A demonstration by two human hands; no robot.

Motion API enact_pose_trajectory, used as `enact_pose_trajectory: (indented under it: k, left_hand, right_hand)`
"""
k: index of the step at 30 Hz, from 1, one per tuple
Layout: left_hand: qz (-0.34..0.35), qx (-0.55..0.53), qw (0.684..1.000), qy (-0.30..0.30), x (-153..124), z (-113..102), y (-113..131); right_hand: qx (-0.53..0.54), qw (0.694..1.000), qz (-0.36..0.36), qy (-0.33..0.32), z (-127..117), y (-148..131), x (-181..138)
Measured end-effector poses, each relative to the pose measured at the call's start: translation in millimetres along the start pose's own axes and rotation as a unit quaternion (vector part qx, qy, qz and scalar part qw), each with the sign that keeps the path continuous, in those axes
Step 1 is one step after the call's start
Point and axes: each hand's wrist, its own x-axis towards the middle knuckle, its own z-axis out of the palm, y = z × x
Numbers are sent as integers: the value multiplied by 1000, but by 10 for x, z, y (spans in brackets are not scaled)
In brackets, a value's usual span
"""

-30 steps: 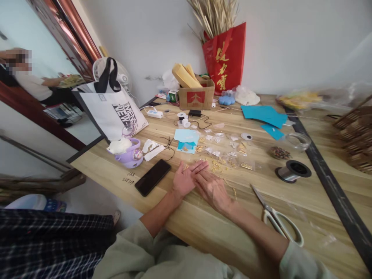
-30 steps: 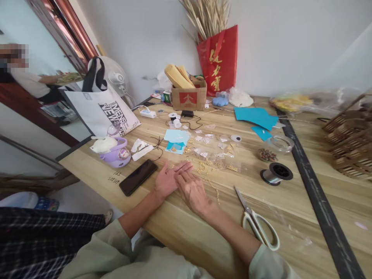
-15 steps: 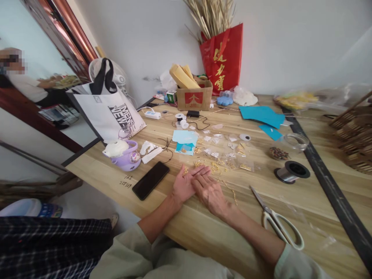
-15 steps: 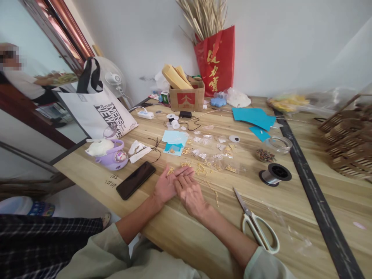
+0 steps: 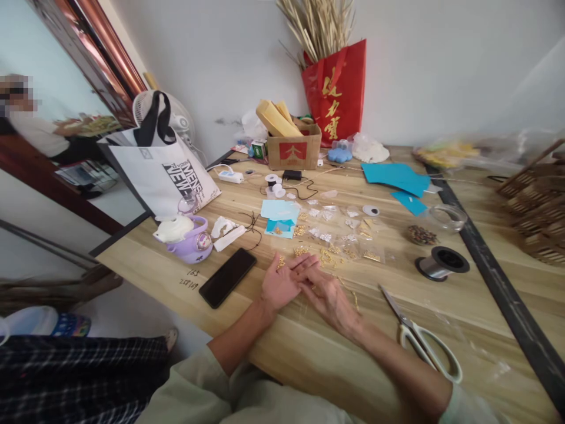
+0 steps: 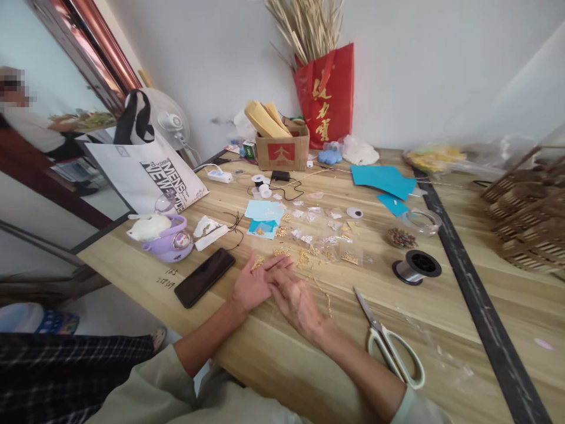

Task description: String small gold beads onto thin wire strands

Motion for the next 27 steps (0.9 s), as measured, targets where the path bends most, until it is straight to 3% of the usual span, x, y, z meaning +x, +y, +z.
enact_pose_trajectory:
  k: [8,12,18,27]
  left_hand:
    - [25,-8,999,35,-17,62,72]
    - [59,-19,997,44,-40,84,113]
    - [68,-22,996,61,-48,118,108]
    - [61,-16,996,60,-32,95,95]
  right_hand:
    - [83,989,109,-62,-49,-92,-366]
    - [90,982,115,-117,30,-124,-590]
    - [138,976,145,-89,155,-16,-696]
    - [264,934,235,-46,155,91,-676]
